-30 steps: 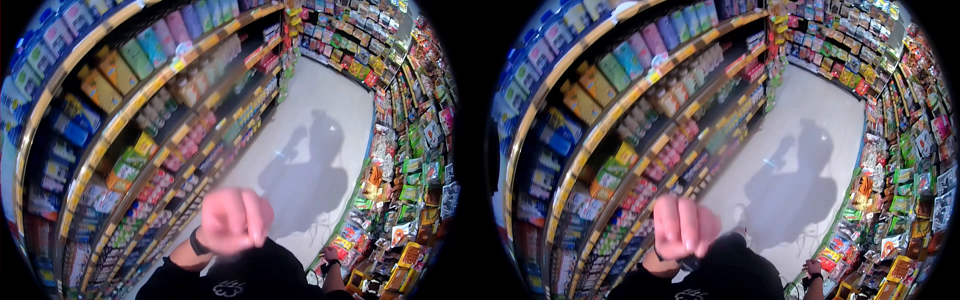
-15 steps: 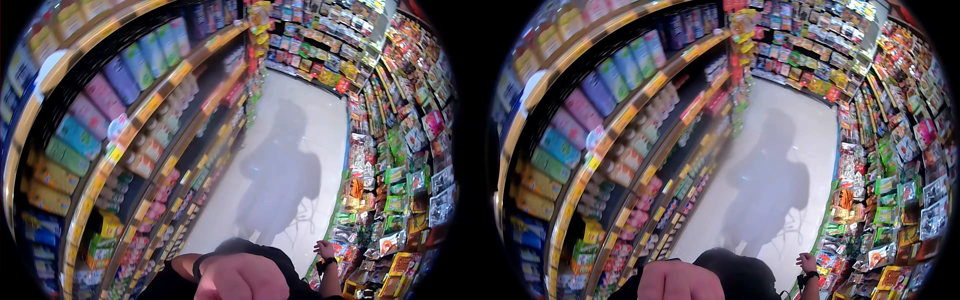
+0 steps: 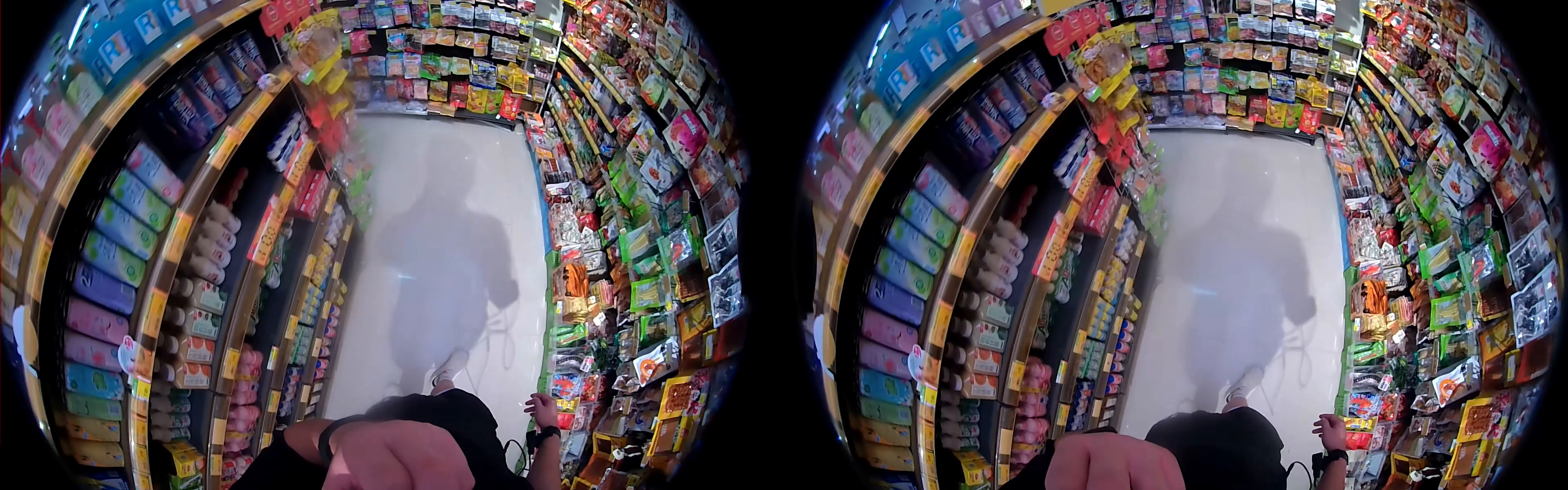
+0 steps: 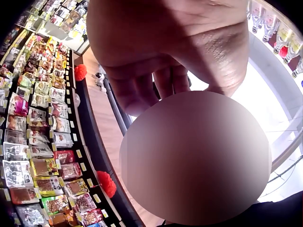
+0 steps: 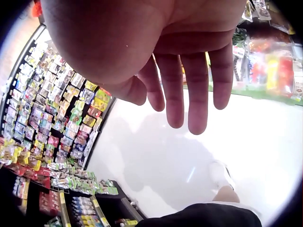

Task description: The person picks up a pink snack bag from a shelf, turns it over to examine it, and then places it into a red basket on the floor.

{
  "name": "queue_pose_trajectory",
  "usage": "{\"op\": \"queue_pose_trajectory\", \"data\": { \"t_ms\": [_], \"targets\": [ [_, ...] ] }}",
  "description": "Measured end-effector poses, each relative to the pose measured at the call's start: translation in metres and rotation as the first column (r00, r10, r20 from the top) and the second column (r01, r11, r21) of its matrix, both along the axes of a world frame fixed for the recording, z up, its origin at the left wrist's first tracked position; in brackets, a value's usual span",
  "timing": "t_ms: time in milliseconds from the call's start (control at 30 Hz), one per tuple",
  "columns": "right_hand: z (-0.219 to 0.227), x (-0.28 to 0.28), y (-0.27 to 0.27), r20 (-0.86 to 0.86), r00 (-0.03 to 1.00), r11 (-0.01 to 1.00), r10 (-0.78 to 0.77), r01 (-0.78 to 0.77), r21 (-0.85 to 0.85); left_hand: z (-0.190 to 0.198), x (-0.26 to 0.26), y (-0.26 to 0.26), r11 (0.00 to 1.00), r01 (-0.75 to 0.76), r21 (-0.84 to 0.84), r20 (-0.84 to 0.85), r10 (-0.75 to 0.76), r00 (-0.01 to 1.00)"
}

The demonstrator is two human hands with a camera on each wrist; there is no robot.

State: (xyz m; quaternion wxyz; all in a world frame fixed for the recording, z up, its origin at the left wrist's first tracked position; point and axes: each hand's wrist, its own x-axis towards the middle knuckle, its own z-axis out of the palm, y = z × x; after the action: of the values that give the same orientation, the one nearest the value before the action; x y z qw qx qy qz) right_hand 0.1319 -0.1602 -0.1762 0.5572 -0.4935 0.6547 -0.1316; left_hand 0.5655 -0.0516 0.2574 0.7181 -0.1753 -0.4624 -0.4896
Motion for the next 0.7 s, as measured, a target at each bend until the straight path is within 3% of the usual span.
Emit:
{"op": "queue_pose_trajectory", "data": {
  "t_ms": [100,233,300,400,500,633,700],
  "targets": [
    [-0.008,-0.005,-0.036,0.03,0.999,0.999,-0.032,0.032,0.011,-0.004,-0.016,-0.044,0.99,-0.066,-0.128,-0.022,0.064,0.998],
    [-0.014,-0.01,-0.099,0.044,0.999,0.998,-0.01,0.013,-0.053,0.01,-0.024,-0.093,0.994,-0.064,-0.084,0.059,0.069,0.996],
    [-0.014,-0.015,-0.129,0.059,0.998,0.997,-0.01,0.015,-0.07,0.017,-0.025,-0.123,0.984,0.007,-0.176,0.177,0.024,0.984],
    [-0.011,-0.025,-0.17,0.079,0.997,0.994,0.013,-0.004,-0.111,0.025,-0.035,-0.147,0.986,-0.039,-0.162,0.211,0.073,0.975],
    [0.002,-0.028,-0.198,0.101,0.995,0.991,0.0,0.014,-0.133,0.013,-0.057,-0.161,0.972,-0.174,-0.156,0.079,0.188,0.979],
    [0.007,-0.035,-0.22,0.099,0.995,0.992,-0.022,0.033,-0.12,0.016,-0.064,-0.193,0.979,-0.143,-0.148,0.079,0.156,0.985],
    [0.009,-0.033,-0.226,0.096,0.995,0.993,-0.036,0.047,-0.109,0.021,-0.061,-0.231,0.845,-0.068,-0.53,0.105,0.145,0.984]
  ]
}}
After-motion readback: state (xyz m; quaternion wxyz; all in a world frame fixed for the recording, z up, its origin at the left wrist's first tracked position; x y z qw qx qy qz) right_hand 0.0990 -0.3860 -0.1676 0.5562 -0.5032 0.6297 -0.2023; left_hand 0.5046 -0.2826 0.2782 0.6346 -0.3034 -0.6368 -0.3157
